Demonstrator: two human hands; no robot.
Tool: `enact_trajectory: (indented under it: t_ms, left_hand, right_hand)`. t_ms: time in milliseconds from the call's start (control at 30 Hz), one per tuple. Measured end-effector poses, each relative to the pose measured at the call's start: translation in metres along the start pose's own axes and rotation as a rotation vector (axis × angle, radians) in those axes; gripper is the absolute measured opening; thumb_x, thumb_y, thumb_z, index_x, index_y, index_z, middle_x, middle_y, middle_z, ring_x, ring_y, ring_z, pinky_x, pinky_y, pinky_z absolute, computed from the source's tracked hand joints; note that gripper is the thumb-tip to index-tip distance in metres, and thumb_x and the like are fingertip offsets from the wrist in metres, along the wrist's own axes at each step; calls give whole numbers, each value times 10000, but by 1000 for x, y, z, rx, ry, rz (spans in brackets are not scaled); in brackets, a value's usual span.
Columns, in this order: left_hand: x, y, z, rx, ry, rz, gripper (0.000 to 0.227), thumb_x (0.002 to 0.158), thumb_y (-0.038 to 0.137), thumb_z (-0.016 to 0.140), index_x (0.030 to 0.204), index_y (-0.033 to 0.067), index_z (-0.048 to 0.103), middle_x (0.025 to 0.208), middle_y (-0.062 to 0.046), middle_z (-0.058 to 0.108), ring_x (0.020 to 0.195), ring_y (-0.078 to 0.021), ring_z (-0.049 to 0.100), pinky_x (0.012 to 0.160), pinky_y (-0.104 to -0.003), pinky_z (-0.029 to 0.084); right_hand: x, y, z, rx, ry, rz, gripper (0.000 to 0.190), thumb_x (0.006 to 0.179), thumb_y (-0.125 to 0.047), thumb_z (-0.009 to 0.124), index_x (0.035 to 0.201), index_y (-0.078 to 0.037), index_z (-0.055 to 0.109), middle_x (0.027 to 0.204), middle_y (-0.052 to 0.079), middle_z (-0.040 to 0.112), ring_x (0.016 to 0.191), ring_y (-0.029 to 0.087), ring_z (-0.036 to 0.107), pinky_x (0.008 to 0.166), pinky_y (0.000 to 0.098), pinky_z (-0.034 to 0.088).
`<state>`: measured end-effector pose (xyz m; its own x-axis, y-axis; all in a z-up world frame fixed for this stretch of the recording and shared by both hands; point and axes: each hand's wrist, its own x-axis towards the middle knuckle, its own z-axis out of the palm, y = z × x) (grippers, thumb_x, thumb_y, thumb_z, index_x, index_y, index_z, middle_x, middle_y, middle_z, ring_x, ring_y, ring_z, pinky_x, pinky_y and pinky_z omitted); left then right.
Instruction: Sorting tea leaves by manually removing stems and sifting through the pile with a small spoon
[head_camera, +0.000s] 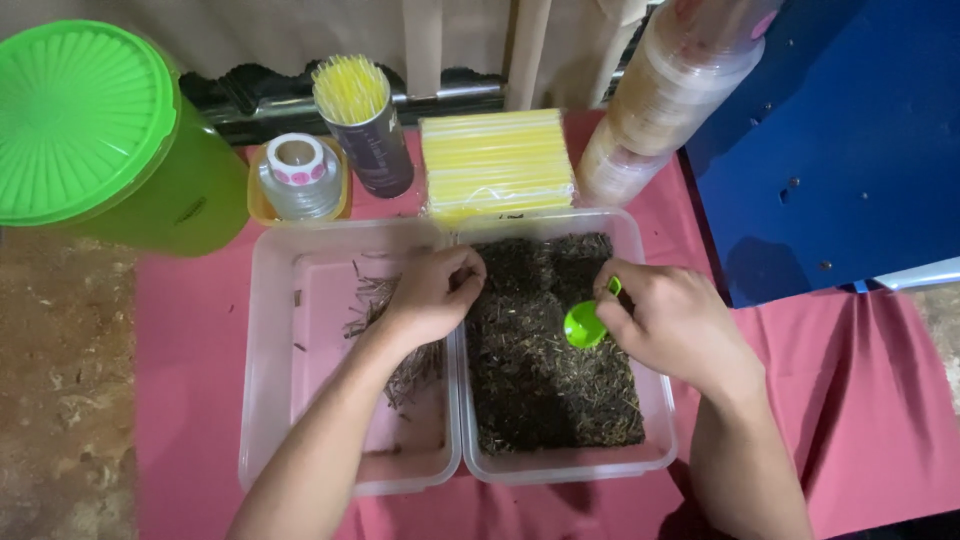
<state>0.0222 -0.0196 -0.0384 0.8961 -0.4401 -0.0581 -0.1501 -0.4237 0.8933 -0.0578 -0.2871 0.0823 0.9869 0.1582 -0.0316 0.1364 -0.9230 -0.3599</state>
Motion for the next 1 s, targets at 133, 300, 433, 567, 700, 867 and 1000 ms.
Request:
enact_trajectory:
  t_ms: [133, 300, 433, 567, 700, 867, 1000]
  left_hand:
    - [3, -6, 1, -4, -13, 8, 141, 975, 115, 612, 1063, 52, 703, 758, -151, 666, 670, -306, 682, 612, -408, 575]
    - [-3, 2, -1, 24, -4, 14, 152, 931, 122, 670, 1071, 70, 695, 804, -168, 689, 706, -313, 694, 634, -427, 567]
    - [-3, 0, 1, -14, -13, 14, 150, 958, 118, 645, 1079, 50, 701, 793, -157, 686, 699, -301, 689, 629, -402, 575]
    - [4, -9, 3, 22, -11, 19, 149, 936, 138, 670, 1052, 52, 707, 788, -169, 682, 716, -314, 697, 621, -412, 567]
    - [-2, 0, -1, 37, -8, 30, 159, 935, 145, 678, 1061, 57, 718, 802, -180, 697, 737, -341, 714, 628, -428, 574]
    - [-1, 3, -2, 18, 1, 22, 142, 937, 130, 682, 1057, 66, 724, 782, -155, 698, 719, -316, 710, 645, -418, 578]
    - [8, -15, 4, 61, -5, 5, 150, 939, 165, 688, 1053, 73, 722, 785, -150, 692, 722, -302, 699, 649, -403, 567]
  right_hand:
    - [4, -11, 7, 56, -15, -40, 152, 919, -228, 591, 855, -156, 708, 611, 113, 709, 665, 349, 748, 668, 466, 588]
    - [2, -16, 0, 108, 32, -135, 148, 915, -181, 571, 951, -111, 696, 631, 143, 701, 662, 371, 746, 635, 496, 586]
    - [-4, -2, -2, -64, 103, -82, 169, 945, -300, 572, 891, -169, 664, 645, 94, 682, 699, 341, 740, 653, 488, 581]
    - [-2, -2, 0, -123, 56, -70, 178, 933, -292, 575, 847, -160, 660, 608, 91, 682, 668, 330, 740, 637, 481, 589]
    - [0, -19, 12, -49, -32, -128, 239, 959, -234, 552, 771, -150, 674, 523, 43, 633, 522, 248, 701, 595, 361, 611]
    - [-7, -16, 2, -72, 22, -156, 272, 979, -291, 501, 838, -160, 693, 568, 38, 661, 557, 248, 714, 622, 367, 611]
    - [-4, 0, 3, -158, 181, -174, 140, 899, -258, 598, 846, -132, 630, 617, 138, 651, 672, 375, 725, 591, 526, 552]
